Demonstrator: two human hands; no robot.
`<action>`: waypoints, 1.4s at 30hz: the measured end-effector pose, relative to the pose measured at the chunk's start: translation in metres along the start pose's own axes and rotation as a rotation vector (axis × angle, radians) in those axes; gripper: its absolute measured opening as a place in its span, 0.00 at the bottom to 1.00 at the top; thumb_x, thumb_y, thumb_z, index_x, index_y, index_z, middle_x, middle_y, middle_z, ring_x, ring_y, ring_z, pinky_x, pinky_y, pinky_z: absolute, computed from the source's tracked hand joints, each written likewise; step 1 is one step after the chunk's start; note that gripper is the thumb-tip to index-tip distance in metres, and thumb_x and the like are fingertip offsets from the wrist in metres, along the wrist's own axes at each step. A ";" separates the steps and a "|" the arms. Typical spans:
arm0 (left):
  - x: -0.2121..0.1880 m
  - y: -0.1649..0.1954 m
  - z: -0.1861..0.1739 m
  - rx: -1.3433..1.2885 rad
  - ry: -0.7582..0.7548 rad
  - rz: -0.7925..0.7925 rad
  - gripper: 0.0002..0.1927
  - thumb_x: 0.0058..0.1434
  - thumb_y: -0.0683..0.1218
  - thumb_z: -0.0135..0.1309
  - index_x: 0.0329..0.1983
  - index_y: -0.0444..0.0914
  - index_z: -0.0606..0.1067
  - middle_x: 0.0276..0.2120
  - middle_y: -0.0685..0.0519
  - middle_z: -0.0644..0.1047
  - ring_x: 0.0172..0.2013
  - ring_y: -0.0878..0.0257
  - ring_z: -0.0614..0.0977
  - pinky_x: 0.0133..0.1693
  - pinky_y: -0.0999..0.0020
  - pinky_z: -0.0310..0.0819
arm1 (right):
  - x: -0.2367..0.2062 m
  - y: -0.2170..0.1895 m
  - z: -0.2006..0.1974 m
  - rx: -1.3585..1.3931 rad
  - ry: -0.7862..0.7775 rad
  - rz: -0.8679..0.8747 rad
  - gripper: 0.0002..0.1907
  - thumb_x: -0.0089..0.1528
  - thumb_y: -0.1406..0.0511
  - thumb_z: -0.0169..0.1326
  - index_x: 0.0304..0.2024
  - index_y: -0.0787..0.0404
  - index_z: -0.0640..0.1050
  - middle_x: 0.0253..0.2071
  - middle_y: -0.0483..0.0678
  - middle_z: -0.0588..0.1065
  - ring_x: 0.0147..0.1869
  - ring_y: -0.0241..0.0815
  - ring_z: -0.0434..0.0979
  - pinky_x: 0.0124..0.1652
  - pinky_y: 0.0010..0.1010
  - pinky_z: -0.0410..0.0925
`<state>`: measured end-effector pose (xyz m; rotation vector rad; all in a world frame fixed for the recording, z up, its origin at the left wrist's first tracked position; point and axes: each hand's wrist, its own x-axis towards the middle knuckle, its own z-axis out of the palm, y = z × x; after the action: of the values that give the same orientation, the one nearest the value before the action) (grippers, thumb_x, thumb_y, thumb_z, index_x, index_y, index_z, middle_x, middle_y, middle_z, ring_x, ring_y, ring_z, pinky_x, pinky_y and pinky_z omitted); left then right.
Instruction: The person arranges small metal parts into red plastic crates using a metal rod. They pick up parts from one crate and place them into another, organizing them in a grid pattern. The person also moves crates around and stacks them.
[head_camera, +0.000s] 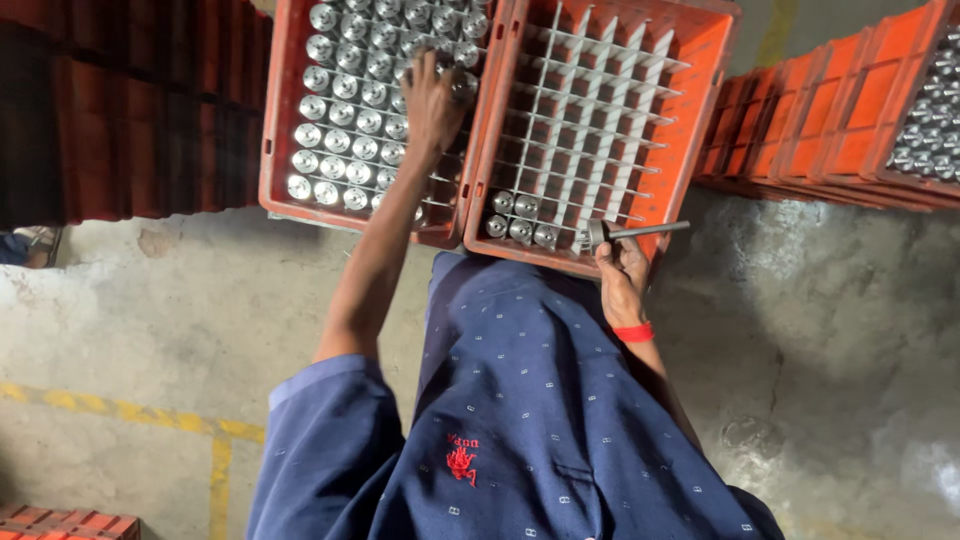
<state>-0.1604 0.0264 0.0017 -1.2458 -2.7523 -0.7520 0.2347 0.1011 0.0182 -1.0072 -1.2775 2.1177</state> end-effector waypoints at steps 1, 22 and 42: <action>-0.003 0.002 -0.011 -0.020 0.026 0.031 0.22 0.51 0.55 0.72 0.47 0.43 0.81 0.64 0.39 0.68 0.66 0.43 0.65 0.65 0.42 0.56 | -0.004 -0.001 -0.003 -0.028 0.007 -0.007 0.19 0.68 0.72 0.54 0.62 0.70 0.72 0.49 0.41 0.73 0.50 0.28 0.69 0.52 0.20 0.64; -0.191 0.150 -0.015 -0.498 -0.532 -0.160 0.23 0.48 0.44 0.65 0.50 0.38 0.77 0.35 0.40 0.82 0.39 0.41 0.83 0.41 0.50 0.74 | 0.002 -0.060 0.038 -0.255 -0.353 -0.157 0.26 0.67 0.61 0.61 0.63 0.68 0.71 0.63 0.52 0.73 0.66 0.38 0.73 0.64 0.28 0.66; -0.186 0.112 0.028 -0.304 -0.276 0.280 0.25 0.56 0.36 0.49 0.59 0.40 0.72 0.49 0.44 0.77 0.48 0.47 0.81 0.48 0.57 0.77 | 0.033 -0.009 -0.056 0.025 0.040 -0.069 0.14 0.69 0.77 0.53 0.58 0.70 0.74 0.46 0.40 0.72 0.48 0.28 0.68 0.51 0.22 0.64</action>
<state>0.0510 -0.0286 -0.0173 -1.8769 -2.6383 -1.0684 0.2579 0.1589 -0.0020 -0.9760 -1.2453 2.0466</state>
